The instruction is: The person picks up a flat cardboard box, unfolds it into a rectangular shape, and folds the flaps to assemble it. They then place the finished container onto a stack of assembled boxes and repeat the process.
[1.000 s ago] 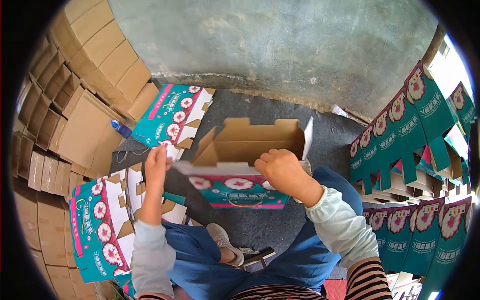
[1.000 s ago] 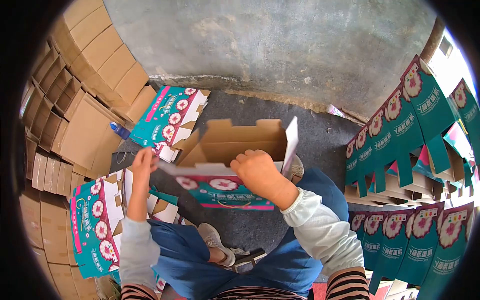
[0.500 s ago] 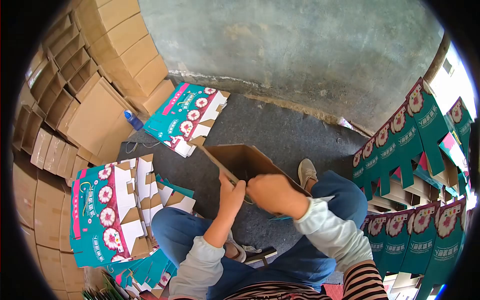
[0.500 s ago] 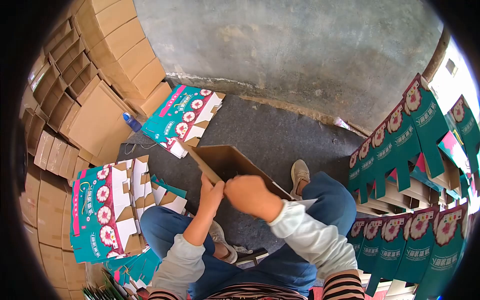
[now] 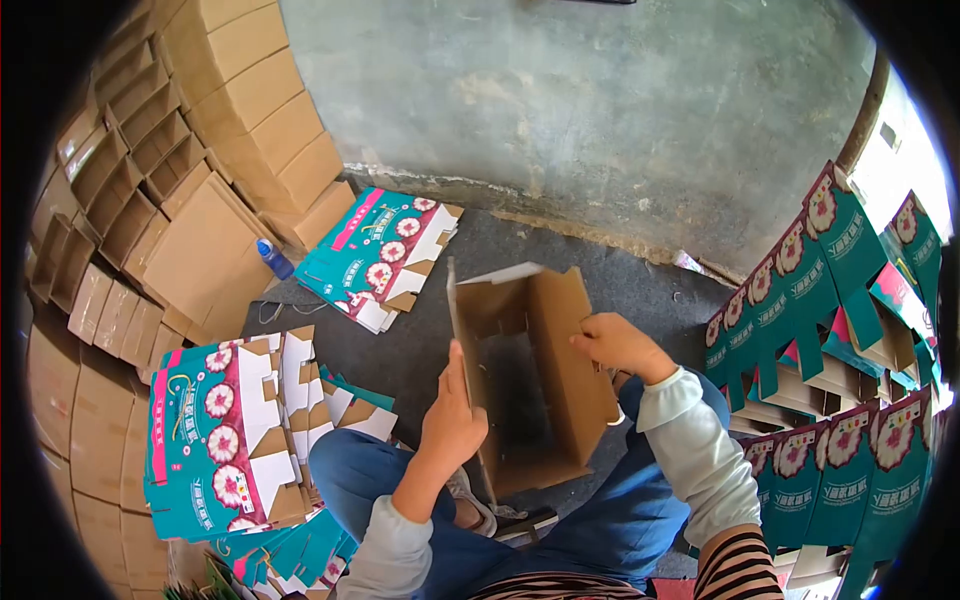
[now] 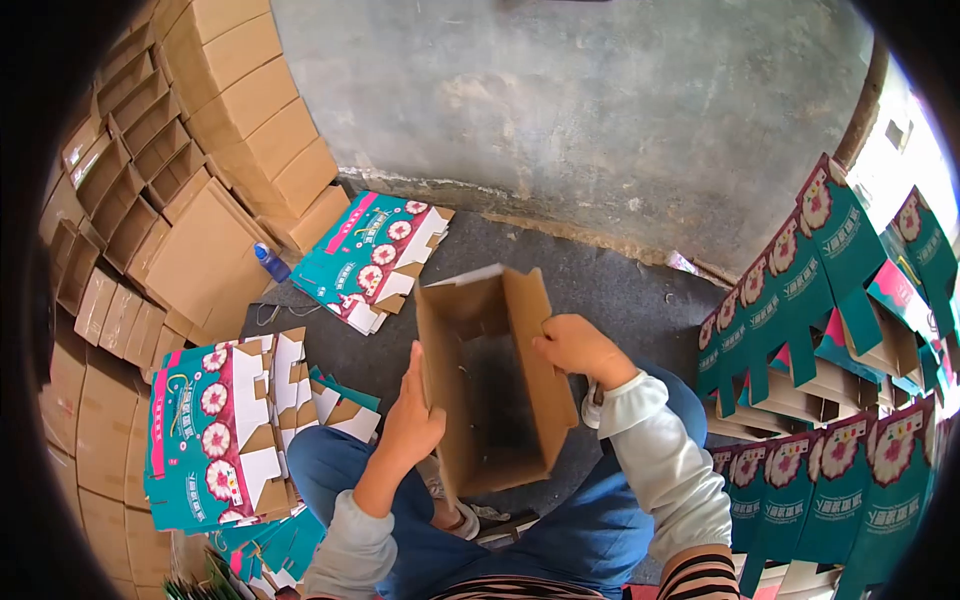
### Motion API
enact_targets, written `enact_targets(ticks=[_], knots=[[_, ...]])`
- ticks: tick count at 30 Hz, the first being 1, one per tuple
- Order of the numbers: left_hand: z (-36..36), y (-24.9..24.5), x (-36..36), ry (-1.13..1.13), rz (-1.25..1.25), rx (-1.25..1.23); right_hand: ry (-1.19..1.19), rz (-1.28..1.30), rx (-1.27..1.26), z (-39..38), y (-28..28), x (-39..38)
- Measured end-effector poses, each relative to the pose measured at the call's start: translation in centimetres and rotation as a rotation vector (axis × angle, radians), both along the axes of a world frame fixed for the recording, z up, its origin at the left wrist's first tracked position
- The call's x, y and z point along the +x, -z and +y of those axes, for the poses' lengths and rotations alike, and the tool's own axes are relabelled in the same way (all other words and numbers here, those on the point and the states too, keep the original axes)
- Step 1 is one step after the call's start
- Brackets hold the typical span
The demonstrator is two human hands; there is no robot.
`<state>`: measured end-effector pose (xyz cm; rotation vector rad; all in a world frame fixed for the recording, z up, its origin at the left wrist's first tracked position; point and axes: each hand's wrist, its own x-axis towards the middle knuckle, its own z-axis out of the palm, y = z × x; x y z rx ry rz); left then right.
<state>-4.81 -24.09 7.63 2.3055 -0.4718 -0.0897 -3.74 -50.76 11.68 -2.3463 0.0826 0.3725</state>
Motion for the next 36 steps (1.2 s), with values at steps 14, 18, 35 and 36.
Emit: enact_targets(ticks=[14,18,35,36], knots=[[-7.1,0.9,3.2,0.249,0.038,0.471,0.316,-0.621,-0.574,-1.3,5.0,2.6],[-7.6,1.2,4.2,0.267,0.049,0.517,0.154,-0.663,-0.803,-2.0,5.6,5.7],[-10.6,3.5,4.6,0.371,-0.222,0.753,0.085,-0.514,-0.869,-5.4,5.4,12.0],[-10.7,3.0,4.7,0.391,-0.178,0.746,0.058,-0.519,-0.869,-5.3,5.7,11.5]])
